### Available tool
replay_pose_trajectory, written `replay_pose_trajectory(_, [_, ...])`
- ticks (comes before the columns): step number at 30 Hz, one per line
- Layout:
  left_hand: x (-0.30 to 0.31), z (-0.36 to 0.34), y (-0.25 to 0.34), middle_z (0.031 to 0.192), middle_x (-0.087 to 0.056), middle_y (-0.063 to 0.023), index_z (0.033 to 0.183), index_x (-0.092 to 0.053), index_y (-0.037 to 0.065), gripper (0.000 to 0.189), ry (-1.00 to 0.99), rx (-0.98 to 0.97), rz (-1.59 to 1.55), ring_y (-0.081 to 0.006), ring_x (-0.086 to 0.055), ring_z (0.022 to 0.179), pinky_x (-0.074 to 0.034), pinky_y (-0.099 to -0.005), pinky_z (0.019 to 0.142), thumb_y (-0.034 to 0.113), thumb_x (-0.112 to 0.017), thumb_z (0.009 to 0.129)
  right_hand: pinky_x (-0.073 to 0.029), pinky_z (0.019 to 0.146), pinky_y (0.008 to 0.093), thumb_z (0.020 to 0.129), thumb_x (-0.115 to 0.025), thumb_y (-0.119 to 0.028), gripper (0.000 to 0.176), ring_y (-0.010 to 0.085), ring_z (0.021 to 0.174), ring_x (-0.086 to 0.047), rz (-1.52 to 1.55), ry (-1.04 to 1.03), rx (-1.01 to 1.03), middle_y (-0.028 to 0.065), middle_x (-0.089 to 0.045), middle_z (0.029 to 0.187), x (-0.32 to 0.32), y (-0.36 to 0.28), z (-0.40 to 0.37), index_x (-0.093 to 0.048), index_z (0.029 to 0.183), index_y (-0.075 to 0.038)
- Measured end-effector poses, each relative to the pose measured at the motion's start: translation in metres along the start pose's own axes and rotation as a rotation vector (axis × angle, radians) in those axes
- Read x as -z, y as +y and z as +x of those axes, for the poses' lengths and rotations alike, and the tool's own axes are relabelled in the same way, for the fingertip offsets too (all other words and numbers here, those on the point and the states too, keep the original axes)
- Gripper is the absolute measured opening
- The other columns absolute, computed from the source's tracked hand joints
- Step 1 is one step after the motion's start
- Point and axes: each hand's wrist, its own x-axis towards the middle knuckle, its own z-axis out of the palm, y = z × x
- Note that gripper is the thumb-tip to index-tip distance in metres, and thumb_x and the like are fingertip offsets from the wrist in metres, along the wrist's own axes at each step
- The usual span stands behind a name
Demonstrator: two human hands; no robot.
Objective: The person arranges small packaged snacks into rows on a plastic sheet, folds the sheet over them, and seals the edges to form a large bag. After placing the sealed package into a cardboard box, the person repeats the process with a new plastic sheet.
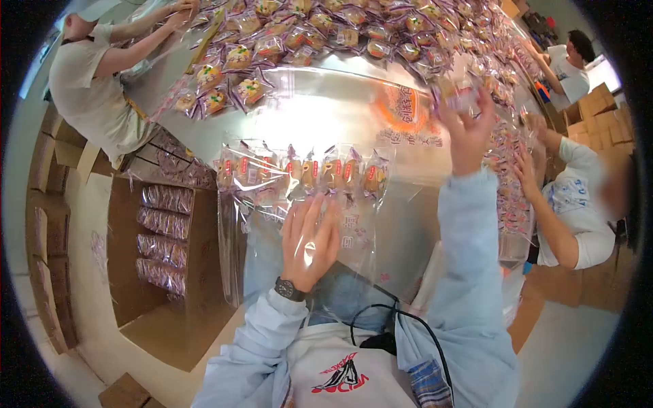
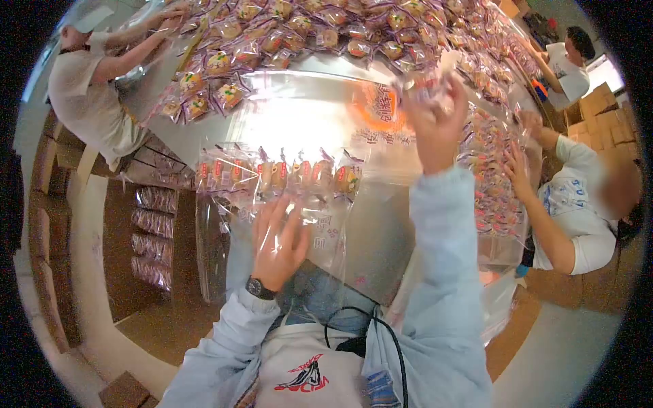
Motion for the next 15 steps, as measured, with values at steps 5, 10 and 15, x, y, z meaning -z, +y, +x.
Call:
replay_pose_trajectory(5, [0.007,-0.016,0.011,0.145,-0.057,-0.0189,0.135,-0.063,0.003,0.055,0.072,0.158,-0.062,-0.0419,-0.054,0.131,-0.044,-0.0533,0.109,0.006,-0.076,0.082,-0.062,0.079,0.0393,0.086,-0.085,-0.011,0.073,0.0237,0.098,-0.069,0.814,-0.052,-0.629,0.0135,-0.057,0.129,0.023,-0.122,-0.126,-0.039,0.143,-0.012])
replay_pose_trajectory(10, [0.009,-0.014,-0.006,0.146,-0.052,-0.0268,0.142,-0.056,-0.001,0.06,0.125,0.202,0.138,-0.0457,-0.047,0.138,-0.041,-0.0529,0.113,0.013,-0.071,0.086,-0.053,0.098,0.0395,0.08,-0.092,-0.019,0.078,0.0241,0.114,-0.064,0.706,-1.096,-0.355,0.0128,-0.062,0.126,0.016,-0.198,-0.213,-0.046,0.141,-0.006])
replay_pose_trajectory(15, [0.018,-0.003,-0.033,0.156,-0.044,-0.0241,0.146,-0.055,0.003,0.064,0.125,0.164,0.248,-0.046,-0.044,0.14,-0.038,-0.0535,0.116,0.014,-0.071,0.085,-0.045,0.108,0.0417,0.084,-0.087,-0.018,0.062,0.0337,0.131,-0.055,0.538,-1.385,-0.525,0.0145,-0.06,0.128,-0.003,-0.203,-0.296,-0.051,0.133,-0.004])
